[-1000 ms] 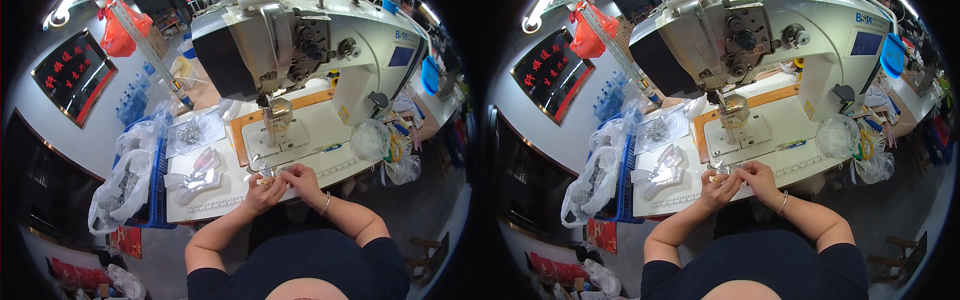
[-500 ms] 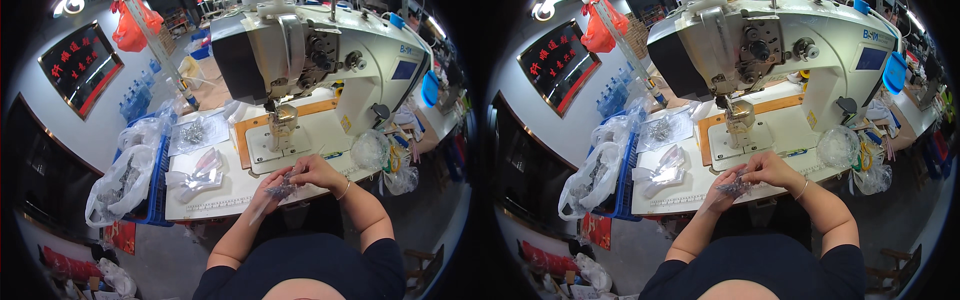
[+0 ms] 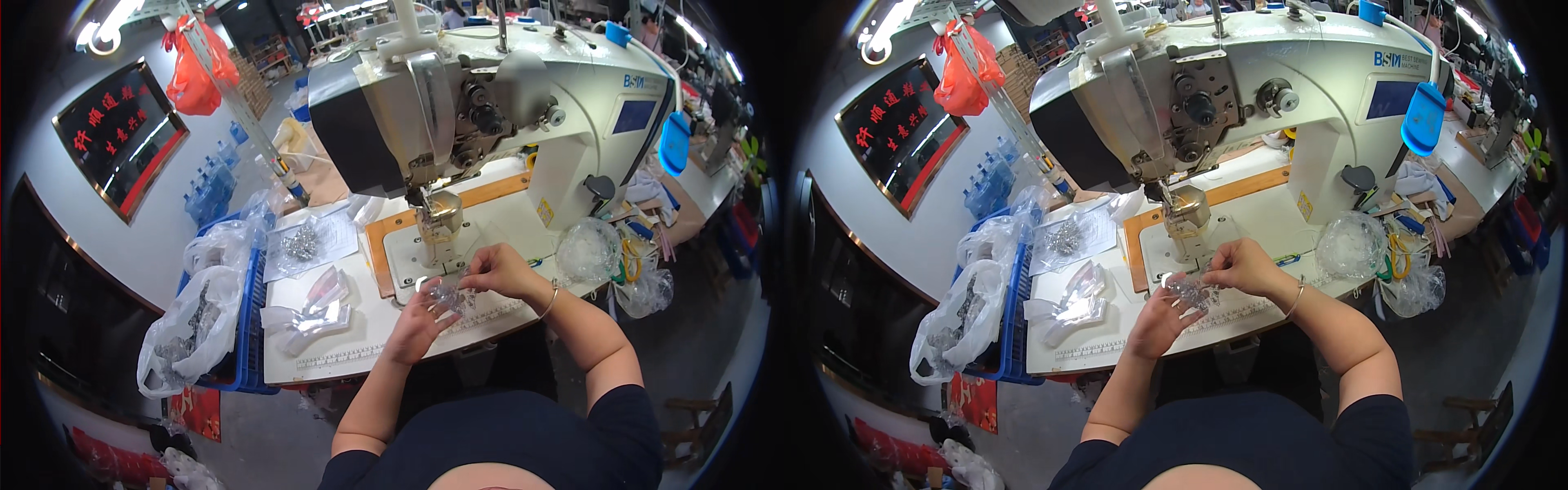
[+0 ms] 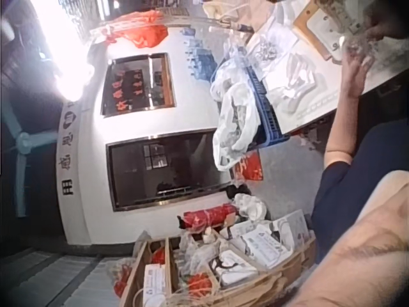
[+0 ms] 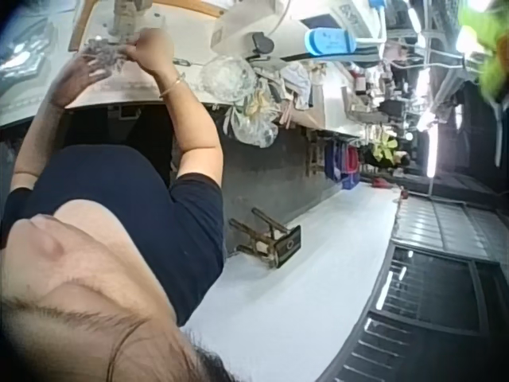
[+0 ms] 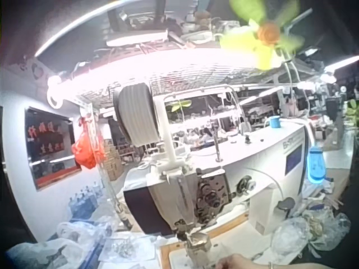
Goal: The person handles small, silver, star-shaped decorations, placing them under the presser foot of a sewing machine to stitch them. They repeatedly pick up the items, position them, and operate the machine, then remove the finished pieces and trim the threads with scissors.
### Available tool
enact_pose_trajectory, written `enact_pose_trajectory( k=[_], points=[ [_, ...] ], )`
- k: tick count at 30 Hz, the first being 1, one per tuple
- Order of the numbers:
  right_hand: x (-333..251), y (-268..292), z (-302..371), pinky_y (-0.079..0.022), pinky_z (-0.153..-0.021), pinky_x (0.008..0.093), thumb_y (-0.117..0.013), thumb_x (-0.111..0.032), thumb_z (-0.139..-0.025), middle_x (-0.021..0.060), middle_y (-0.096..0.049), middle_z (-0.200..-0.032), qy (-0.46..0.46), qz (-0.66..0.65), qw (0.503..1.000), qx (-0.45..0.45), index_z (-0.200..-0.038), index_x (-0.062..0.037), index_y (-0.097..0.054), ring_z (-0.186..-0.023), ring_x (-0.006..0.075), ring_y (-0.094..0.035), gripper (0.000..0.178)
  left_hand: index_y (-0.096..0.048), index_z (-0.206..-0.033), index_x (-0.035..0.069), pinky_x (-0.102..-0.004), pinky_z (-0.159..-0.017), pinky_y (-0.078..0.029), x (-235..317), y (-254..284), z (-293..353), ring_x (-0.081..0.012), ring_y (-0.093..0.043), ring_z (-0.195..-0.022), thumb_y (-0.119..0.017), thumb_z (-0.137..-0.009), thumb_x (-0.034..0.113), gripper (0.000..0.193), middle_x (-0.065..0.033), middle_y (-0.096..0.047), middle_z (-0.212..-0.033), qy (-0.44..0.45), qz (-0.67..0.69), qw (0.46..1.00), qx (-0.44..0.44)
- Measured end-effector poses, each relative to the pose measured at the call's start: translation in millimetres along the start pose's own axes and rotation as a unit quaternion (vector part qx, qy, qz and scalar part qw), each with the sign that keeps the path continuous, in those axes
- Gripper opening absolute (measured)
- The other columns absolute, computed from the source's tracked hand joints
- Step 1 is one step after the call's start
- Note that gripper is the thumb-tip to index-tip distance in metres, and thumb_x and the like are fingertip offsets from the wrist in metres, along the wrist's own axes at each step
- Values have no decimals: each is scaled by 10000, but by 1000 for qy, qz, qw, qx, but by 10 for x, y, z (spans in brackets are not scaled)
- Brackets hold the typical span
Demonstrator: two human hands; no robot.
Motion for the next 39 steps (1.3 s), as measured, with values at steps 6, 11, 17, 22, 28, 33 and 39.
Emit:
enact_pose_trajectory(
  k=[6,11,17,22,28,33,39],
  points=[
    [-164,-37,-142,-463,-505,211,-737,-39,-723,56,-612,-625,6,20,1000,8,-661,-22,-562,-558,96,-579,186,-447,-1150,24,-378,-839,-517,171,234,-188,-229,-575,-970,-596,-807,11,374,-131,-529,-1100,40,-145,975,164],
    [-160,66,-347,-470,-485,214,-747,-55,-717,52,-604,-636,-32,-86,996,10,-672,-43,-572,-530,108,-573,181,-514,-1022,1,-291,-726,-539,426,334,-431,-153,-588,-840,-656,-777,21,285,-85,-572,-953,-1,-247,950,193],
    [-354,155,-555,-458,-493,211,-725,-99,-746,29,-582,-626,-102,-196,975,2,-704,-61,-573,-529,105,-552,162,-523,-1004,-3,-324,-748,-549,750,233,-788,-176,-593,-840,-645,-777,21,259,-93,-562,-944,39,-217,952,212],
    [-463,190,-610,-468,-505,208,-697,-104,-768,35,-579,-661,-146,-245,958,6,-730,-57,-579,-550,99,-551,132,-530,-995,16,-319,-737,-533,883,118,-916,-174,-604,-831,-612,-778,16,232,-70,-588,-920,76,-203,951,219],
    [-506,256,-609,-436,-519,199,-673,-136,-743,42,-594,-678,-141,-204,967,51,-755,-45,-589,-557,98,-552,125,-552,-980,18,-290,-687,-516,907,166,-953,-154,-593,-807,-620,-778,29,213,-53,-592,-906,78,-221,944,231],
    [-590,348,-735,-397,-450,230,-678,-106,-696,63,-591,-610,-79,-123,986,80,-715,12,-638,-505,110,-531,126,-567,-946,12,-305,-716,-510,975,162,-1011,-172,-592,-815,-623,-776,28,180,-66,-589,-910,77,-244,936,240],
    [-604,467,-956,-441,-504,281,-698,-144,-663,64,-629,-646,35,69,989,127,-683,-4,-639,-562,131,-571,153,-556,-938,-5,-332,-764,-512,1018,212,-1072,-192,-595,-832,-611,-770,8,177,-85,-591,-914,72,-245,928,273]
  ],
)
Point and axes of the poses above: each hand's wrist, its own z-axis away from the middle knuckle, its own y-axis out of the back of the hand, x = y × z, the point moved 7 cm from there along -z, towards the middle knuckle
